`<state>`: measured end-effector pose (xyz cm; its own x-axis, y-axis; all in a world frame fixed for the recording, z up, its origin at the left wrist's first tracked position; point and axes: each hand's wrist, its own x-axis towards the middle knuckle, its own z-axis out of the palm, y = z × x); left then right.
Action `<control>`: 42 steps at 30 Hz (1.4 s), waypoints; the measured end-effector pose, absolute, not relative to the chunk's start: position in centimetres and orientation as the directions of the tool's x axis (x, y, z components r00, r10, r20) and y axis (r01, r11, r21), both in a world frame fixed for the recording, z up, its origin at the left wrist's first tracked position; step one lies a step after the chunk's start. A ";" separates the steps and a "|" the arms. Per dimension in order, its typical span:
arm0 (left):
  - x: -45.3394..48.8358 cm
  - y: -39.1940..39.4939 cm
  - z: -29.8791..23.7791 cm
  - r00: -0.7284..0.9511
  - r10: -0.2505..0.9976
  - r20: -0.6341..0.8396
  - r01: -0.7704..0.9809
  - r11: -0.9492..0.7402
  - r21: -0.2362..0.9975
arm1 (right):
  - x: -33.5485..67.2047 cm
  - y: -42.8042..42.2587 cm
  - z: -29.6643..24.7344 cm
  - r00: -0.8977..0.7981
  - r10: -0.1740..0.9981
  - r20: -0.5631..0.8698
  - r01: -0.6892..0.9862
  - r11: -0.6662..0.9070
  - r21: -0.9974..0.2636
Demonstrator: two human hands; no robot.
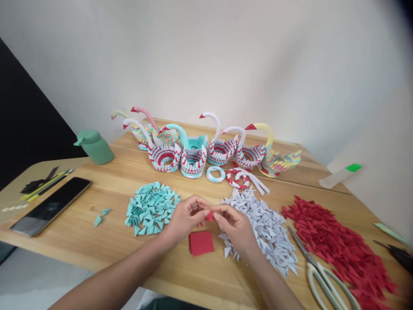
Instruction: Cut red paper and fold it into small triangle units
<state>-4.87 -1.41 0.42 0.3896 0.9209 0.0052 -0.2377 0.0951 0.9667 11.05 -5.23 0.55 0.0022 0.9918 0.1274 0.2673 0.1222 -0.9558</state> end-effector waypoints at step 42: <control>-5.1 -1.6 0.7 0.628 0.736 -0.252 -0.335 0.548 0.766 | 10.8 -5.4 1.1 -0.090 0.995 0.045 0.048 0.049 -0.998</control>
